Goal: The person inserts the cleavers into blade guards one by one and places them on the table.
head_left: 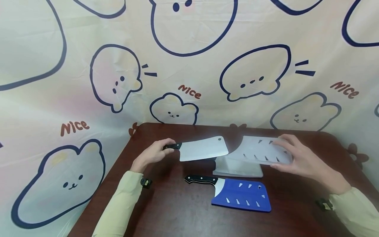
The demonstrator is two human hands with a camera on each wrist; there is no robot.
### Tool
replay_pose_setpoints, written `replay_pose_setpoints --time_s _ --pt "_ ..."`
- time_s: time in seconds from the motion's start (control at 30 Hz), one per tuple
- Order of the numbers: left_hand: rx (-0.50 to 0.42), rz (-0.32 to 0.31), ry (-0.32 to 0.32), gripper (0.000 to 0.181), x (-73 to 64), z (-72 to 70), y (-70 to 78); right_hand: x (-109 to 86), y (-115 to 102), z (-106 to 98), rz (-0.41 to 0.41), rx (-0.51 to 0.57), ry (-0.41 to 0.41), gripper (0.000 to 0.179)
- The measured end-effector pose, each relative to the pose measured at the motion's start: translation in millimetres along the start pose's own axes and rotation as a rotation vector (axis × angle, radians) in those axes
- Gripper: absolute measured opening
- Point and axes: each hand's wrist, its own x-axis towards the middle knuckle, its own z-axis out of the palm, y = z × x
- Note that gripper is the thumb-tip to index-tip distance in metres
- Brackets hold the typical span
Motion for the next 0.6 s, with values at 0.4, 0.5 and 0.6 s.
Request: replay_pose_setpoints --time_s 0.4,0.5,0.6 --pt "-0.007 0.001 -0.006 0.029 1.2 1.7 -1.2 -1.0 -1.6 -1.9 0.007 0.008 0.01 0.079" --pt "0.003 0.004 -0.006 0.03 1.2 1.2 -1.2 -0.8 -2.9 -2.9 0.011 0.013 0.009 0.078" --pt "0.006 0.01 -0.011 0.03 0.4 0.4 0.2 -0.5 -4.2 -4.2 0.017 0.016 0.008 0.078"
